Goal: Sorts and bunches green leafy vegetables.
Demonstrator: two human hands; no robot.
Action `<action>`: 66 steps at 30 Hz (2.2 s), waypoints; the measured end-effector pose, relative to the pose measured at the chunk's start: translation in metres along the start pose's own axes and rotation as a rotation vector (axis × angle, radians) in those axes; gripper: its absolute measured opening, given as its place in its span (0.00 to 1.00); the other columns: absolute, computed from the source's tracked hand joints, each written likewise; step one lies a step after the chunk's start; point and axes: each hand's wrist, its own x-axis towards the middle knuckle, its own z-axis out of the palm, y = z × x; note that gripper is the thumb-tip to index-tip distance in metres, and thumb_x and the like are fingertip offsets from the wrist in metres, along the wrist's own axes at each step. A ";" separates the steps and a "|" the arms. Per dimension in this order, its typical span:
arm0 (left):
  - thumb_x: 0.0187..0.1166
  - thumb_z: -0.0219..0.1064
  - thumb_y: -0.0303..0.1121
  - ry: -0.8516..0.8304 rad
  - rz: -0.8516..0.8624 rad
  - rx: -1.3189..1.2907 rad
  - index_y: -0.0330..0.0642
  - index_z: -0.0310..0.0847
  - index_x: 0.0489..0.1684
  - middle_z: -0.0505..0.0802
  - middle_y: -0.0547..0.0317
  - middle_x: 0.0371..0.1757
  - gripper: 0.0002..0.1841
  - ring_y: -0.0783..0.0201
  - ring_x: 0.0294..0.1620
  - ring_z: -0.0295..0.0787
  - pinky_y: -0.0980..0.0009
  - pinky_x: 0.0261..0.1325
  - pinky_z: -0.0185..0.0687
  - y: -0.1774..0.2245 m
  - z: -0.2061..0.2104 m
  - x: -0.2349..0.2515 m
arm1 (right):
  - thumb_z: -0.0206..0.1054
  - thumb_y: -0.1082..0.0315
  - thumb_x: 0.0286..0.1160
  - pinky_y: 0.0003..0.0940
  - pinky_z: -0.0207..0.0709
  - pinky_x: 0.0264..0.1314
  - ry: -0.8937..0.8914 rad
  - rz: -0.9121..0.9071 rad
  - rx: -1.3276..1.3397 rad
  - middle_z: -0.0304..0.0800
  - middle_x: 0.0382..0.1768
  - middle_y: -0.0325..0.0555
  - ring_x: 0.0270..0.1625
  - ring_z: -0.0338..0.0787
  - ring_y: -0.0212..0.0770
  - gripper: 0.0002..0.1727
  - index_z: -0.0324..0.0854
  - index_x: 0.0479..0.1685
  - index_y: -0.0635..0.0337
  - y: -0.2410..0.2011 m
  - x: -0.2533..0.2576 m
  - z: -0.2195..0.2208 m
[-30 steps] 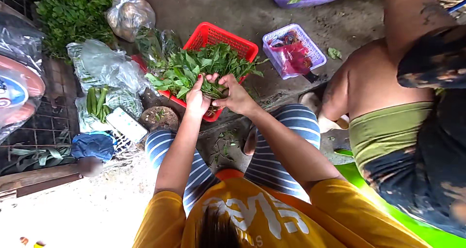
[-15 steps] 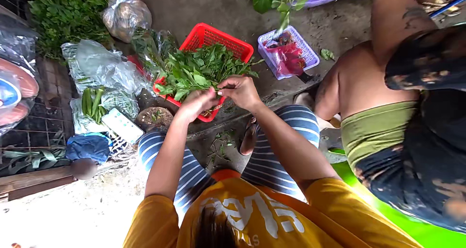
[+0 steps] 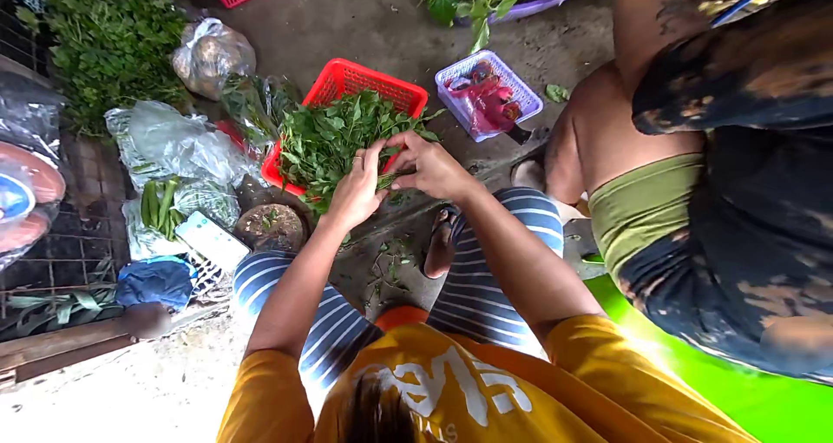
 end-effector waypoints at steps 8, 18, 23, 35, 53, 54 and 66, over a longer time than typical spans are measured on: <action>0.82 0.71 0.32 0.155 -0.125 -0.354 0.32 0.77 0.71 0.92 0.37 0.57 0.22 0.46 0.58 0.91 0.47 0.68 0.82 -0.003 0.002 -0.008 | 0.83 0.70 0.60 0.37 0.86 0.50 0.550 -0.011 0.097 0.83 0.59 0.57 0.50 0.89 0.42 0.33 0.74 0.67 0.69 0.011 -0.011 -0.024; 0.78 0.73 0.28 0.254 -0.033 -0.269 0.29 0.79 0.68 0.91 0.32 0.58 0.22 0.38 0.63 0.89 0.39 0.70 0.78 -0.002 0.020 0.006 | 0.75 0.65 0.77 0.42 0.83 0.42 0.406 0.211 0.248 0.86 0.35 0.53 0.34 0.85 0.43 0.20 0.78 0.57 0.72 -0.008 0.011 0.027; 0.74 0.76 0.34 0.255 0.060 -0.243 0.31 0.80 0.70 0.89 0.33 0.64 0.26 0.39 0.68 0.87 0.36 0.73 0.77 -0.018 0.017 0.004 | 0.71 0.68 0.78 0.35 0.85 0.46 0.389 0.111 0.298 0.91 0.38 0.53 0.36 0.89 0.36 0.16 0.83 0.54 0.74 -0.019 0.013 0.026; 0.91 0.41 0.39 -0.122 0.013 -1.046 0.40 0.81 0.55 0.93 0.67 0.35 0.21 0.70 0.32 0.90 0.71 0.41 0.90 -0.019 0.011 -0.007 | 0.69 0.79 0.72 0.24 0.80 0.45 0.260 -0.065 0.447 0.85 0.50 0.53 0.41 0.84 0.30 0.06 0.84 0.42 0.76 -0.025 -0.002 0.012; 0.96 0.44 0.37 -0.168 -0.324 -0.029 0.34 0.65 0.80 0.89 0.26 0.53 0.21 0.28 0.60 0.87 0.32 0.65 0.76 -0.050 -0.003 -0.007 | 0.66 0.65 0.79 0.67 0.71 0.75 0.768 0.712 -0.417 0.79 0.71 0.72 0.75 0.79 0.70 0.24 0.78 0.70 0.71 0.160 0.019 -0.154; 0.96 0.44 0.37 -0.185 -0.324 0.017 0.34 0.66 0.80 0.89 0.26 0.54 0.21 0.29 0.60 0.87 0.32 0.64 0.77 -0.052 -0.002 -0.008 | 0.68 0.63 0.77 0.69 0.70 0.76 0.733 0.772 -0.457 0.75 0.74 0.74 0.78 0.75 0.73 0.25 0.79 0.70 0.70 0.170 0.018 -0.156; 0.97 0.42 0.39 -0.317 -0.352 0.156 0.34 0.68 0.75 0.88 0.30 0.59 0.21 0.33 0.62 0.88 0.36 0.64 0.80 -0.065 0.022 -0.009 | 0.70 0.64 0.77 0.69 0.74 0.72 0.303 0.713 -0.547 0.79 0.72 0.70 0.75 0.79 0.69 0.26 0.78 0.71 0.68 0.180 0.053 -0.097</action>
